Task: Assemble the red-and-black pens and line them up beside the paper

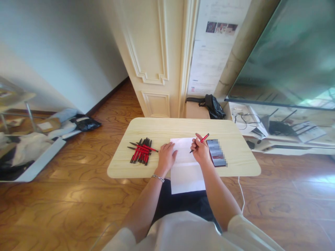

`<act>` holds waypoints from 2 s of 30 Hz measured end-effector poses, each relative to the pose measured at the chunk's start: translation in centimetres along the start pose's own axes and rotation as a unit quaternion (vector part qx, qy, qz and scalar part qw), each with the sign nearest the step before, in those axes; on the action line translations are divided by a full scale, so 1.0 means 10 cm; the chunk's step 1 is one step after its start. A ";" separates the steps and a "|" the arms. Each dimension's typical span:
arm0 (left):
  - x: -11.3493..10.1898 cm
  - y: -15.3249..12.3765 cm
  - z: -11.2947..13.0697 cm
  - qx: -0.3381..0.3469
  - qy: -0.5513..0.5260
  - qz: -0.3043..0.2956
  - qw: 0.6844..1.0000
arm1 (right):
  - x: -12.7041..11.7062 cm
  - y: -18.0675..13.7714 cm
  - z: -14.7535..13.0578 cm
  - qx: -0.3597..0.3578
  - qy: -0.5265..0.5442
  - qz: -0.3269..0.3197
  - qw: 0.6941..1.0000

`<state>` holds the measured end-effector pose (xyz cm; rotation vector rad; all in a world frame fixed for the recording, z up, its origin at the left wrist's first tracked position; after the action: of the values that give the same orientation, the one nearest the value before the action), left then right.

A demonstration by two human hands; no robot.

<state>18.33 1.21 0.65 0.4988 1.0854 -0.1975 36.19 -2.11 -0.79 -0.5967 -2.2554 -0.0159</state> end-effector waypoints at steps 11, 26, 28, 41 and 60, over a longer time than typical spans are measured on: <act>-0.27 -0.43 0.10 -0.074 -0.258 0.036 0.963 | -0.06 -0.17 -0.07 0.071 -0.006 0.014 0.997; 0.37 -0.76 0.72 -0.226 -0.644 -0.133 0.719 | 0.18 -0.43 -0.33 -0.105 0.142 -0.019 0.984; 0.40 -0.74 0.80 -0.240 -0.708 -0.122 0.652 | 0.19 -0.50 -0.30 -0.104 0.139 -0.029 0.984; 0.44 -0.29 0.63 -0.260 -0.781 -0.038 0.566 | -0.07 -1.03 -0.29 -0.096 -0.248 -0.177 0.948; 0.35 0.04 0.74 -0.132 -0.542 -0.109 0.823 | -0.36 -0.06 -0.63 -0.035 -0.586 -0.123 0.800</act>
<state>25.97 -1.68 0.42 -0.0431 0.0251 -0.4565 42.43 -5.42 1.12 -0.3520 -3.5526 0.1968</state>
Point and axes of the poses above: each hand's wrist, its own y-axis towards the middle knuckle, its own x-axis out of the palm, z = x × y, the point moved 9 cm from there along y, towards the middle knuckle, and after that the axes turned 5 degrees about y, right-handed, at the moved point
